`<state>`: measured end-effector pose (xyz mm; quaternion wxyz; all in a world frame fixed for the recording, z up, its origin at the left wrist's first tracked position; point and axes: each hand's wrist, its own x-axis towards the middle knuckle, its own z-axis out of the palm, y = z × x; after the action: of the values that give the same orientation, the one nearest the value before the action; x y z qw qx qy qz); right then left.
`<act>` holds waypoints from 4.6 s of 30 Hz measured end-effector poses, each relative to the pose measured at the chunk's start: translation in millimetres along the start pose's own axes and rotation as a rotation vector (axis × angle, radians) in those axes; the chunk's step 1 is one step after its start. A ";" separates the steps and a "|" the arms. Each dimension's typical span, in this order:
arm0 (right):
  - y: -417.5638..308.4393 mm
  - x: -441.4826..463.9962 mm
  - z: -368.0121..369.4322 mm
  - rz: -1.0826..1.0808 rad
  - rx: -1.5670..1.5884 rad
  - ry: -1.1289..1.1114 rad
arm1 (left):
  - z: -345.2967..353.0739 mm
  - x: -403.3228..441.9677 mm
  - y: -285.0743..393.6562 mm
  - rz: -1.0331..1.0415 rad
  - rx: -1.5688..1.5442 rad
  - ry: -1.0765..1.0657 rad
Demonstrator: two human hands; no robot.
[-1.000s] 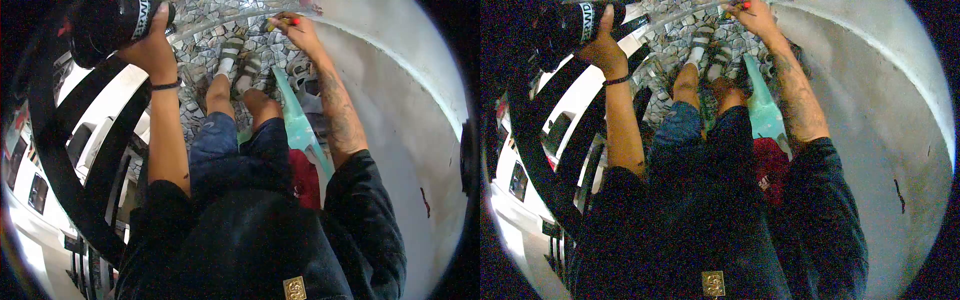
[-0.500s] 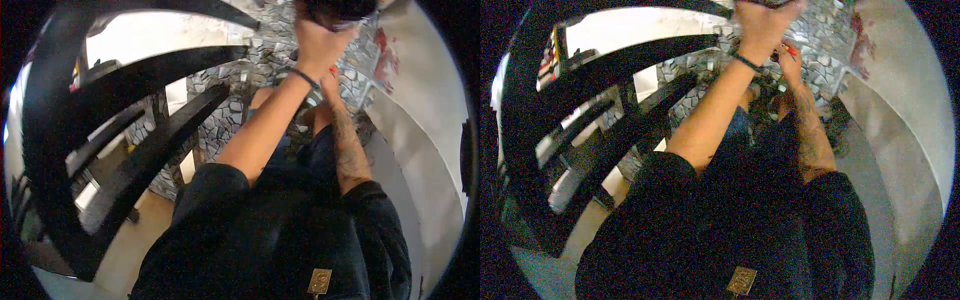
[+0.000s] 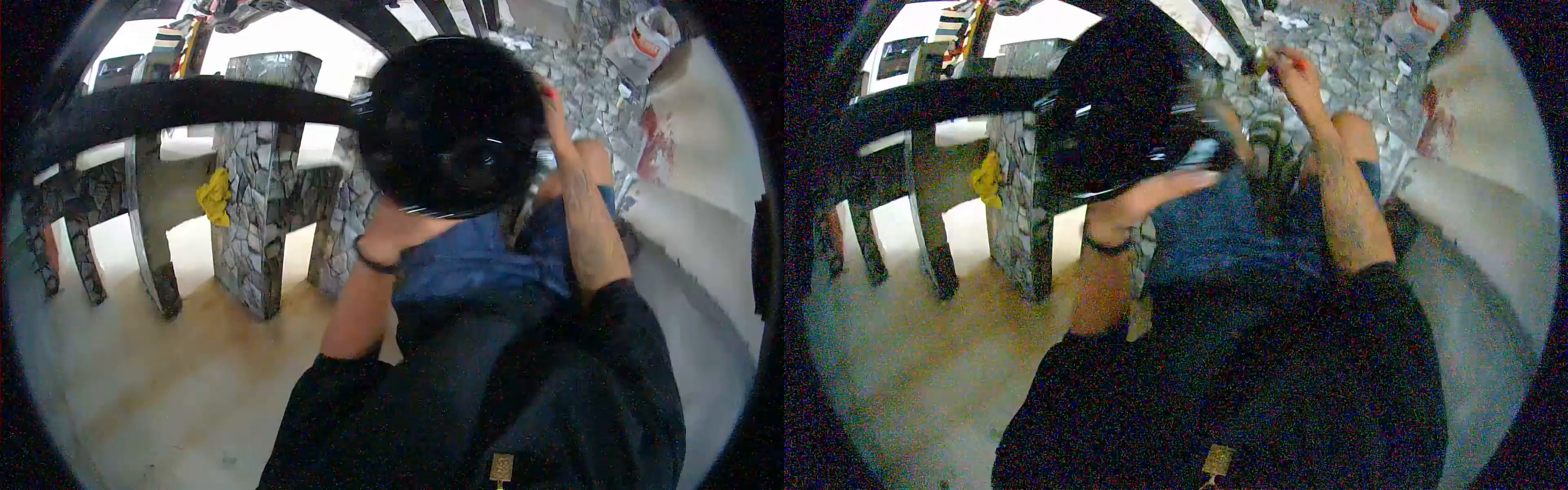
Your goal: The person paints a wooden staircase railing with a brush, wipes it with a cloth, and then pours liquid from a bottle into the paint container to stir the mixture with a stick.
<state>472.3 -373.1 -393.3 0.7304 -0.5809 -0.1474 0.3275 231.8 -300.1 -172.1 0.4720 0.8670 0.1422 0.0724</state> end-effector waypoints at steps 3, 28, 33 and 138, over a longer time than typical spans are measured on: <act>-28.1 -10.8 16.8 -0.165 -0.073 -0.077 | -51.8 -66.4 35.8 -0.099 -0.016 0.030; -49.7 -35.6 79.0 -0.261 -0.215 -0.053 | -225.4 -151.1 34.3 0.122 -0.782 0.303; -187.2 -73.3 104.4 -0.182 -0.220 0.005 | -199.6 -136.5 -31.5 -0.585 -0.086 0.206; -276.7 -165.7 223.4 -0.528 -1.116 -1.251 | -160.0 -100.2 -95.3 0.194 -0.053 -0.033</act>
<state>301.2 -343.3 -41.5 0.1769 -0.5142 -0.7889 0.2863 78.1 -155.0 -164.1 0.4878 0.8650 0.0478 0.1075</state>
